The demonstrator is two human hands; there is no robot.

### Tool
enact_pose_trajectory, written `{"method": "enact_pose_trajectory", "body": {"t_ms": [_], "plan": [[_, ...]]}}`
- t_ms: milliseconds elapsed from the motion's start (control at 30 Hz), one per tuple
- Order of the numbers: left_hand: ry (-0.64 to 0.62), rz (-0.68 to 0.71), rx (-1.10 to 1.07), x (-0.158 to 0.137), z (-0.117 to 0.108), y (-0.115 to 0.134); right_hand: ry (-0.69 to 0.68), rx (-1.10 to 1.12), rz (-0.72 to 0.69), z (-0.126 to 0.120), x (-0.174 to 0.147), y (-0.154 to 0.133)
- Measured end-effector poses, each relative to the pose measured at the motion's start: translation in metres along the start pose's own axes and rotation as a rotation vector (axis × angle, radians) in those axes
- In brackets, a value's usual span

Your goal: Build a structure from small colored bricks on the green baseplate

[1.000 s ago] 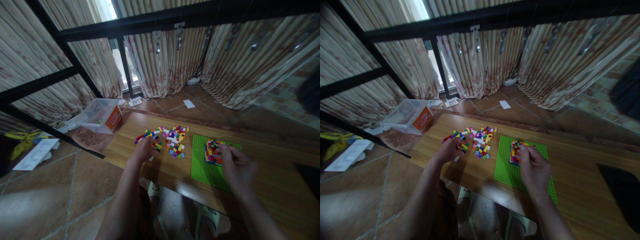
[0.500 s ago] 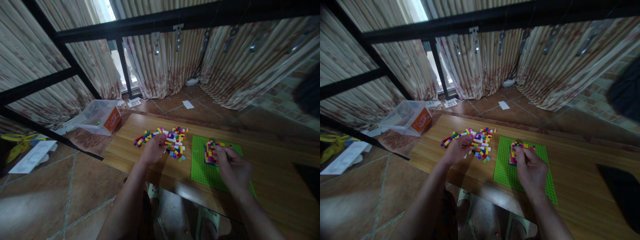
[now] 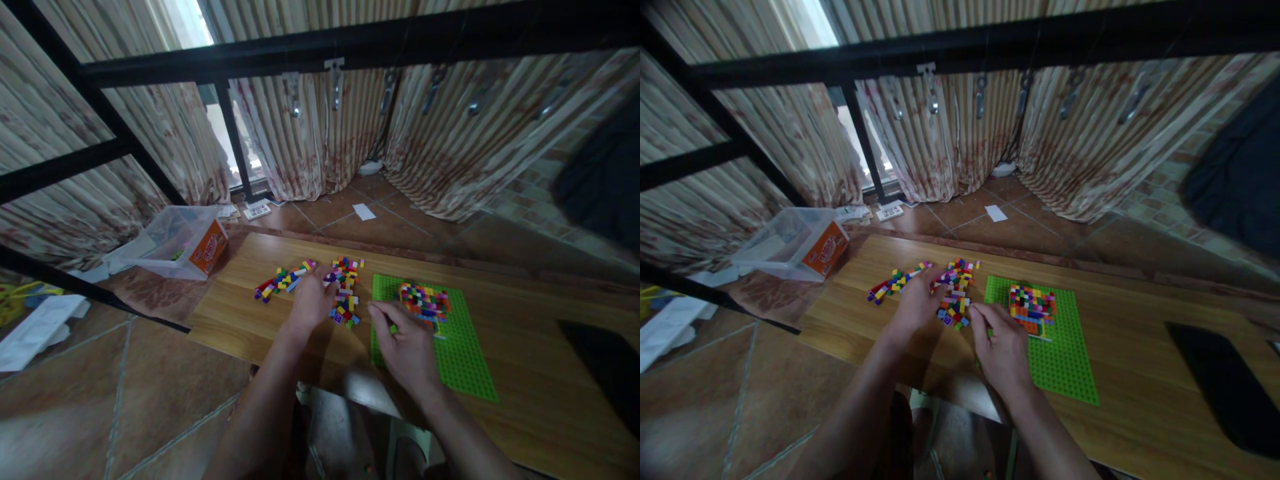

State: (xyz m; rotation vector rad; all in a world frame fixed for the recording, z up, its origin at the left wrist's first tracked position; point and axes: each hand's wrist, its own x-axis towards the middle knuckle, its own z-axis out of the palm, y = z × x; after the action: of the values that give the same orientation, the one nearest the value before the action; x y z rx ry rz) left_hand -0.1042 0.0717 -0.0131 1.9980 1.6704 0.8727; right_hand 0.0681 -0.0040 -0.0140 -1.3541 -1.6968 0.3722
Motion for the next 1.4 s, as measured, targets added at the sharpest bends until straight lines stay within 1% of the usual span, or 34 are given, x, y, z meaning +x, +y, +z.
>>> {"method": "enact_pose_trajectory", "body": {"t_ms": [67, 100, 133, 167, 233, 333, 433, 533, 633, 767, 867, 967, 1067, 1133, 1200, 1267, 1333, 1400], "plan": [[0.010, -0.003, -0.032, 0.001, 0.002, 0.003, -0.024, -0.024, 0.000, 0.010, 0.007, -0.001], [0.013, -0.005, -0.049, 0.002, 0.002, 0.003, -0.017, -0.062, 0.030, 0.014, 0.014, 0.000], [0.018, -0.009, -0.065, 0.002, 0.002, 0.002, 0.011, -0.134, 0.081, 0.020, 0.024, 0.002], [0.021, -0.015, -0.082, 0.003, 0.001, 0.002, 0.009, -0.215, 0.136, 0.025, 0.036, 0.005], [0.026, -0.031, -0.114, 0.004, -0.001, -0.001, -0.062, -0.386, 0.241, 0.035, 0.063, 0.010], [0.010, -0.059, -0.130, 0.005, -0.007, -0.005, -0.253, -0.589, 0.326, 0.049, 0.102, 0.017], [-0.013, -0.087, -0.140, 0.006, -0.012, -0.007, -0.304, -0.633, 0.360, 0.060, 0.123, 0.023], [-0.030, -0.084, -0.161, 0.007, -0.015, -0.008, -0.344, -0.663, 0.378, 0.064, 0.129, 0.024], [-0.059, -0.080, -0.168, 0.008, -0.014, -0.009, -0.383, -0.671, 0.382, 0.064, 0.126, 0.020], [-0.060, -0.087, -0.181, 0.008, -0.014, -0.009, -0.424, -0.650, 0.353, 0.057, 0.110, 0.006], [-0.040, -0.069, -0.176, 0.007, -0.014, -0.006, -0.424, -0.631, 0.326, 0.045, 0.091, -0.007], [-0.023, -0.056, -0.199, 0.006, -0.012, 0.000, -0.379, -0.516, 0.247, 0.027, 0.070, -0.016], [-0.059, -0.054, -0.352, 0.004, -0.004, 0.010, -0.251, -0.263, 0.185, 0.010, 0.050, -0.018], [-0.134, -0.067, -0.503, 0.002, 0.002, 0.017, -0.138, -0.067, 0.198, 0.003, 0.038, -0.014], [-0.276, -0.080, -0.643, -0.002, 0.008, 0.025, -0.017, 0.119, 0.237, 0.000, 0.029, -0.007], [-0.401, -0.109, -0.762, -0.007, 0.011, 0.033, 0.072, 0.269, 0.268, -0.001, 0.023, 0.001], [-0.440, -0.159, -0.852, -0.010, 0.013, 0.039, 0.104, 0.359, 0.277, -0.003, 0.020, 0.005], [-0.427, -0.201, -0.906, -0.011, 0.014, 0.045, 0.097, 0.399, 0.261, -0.007, 0.021, 0.006]]}}
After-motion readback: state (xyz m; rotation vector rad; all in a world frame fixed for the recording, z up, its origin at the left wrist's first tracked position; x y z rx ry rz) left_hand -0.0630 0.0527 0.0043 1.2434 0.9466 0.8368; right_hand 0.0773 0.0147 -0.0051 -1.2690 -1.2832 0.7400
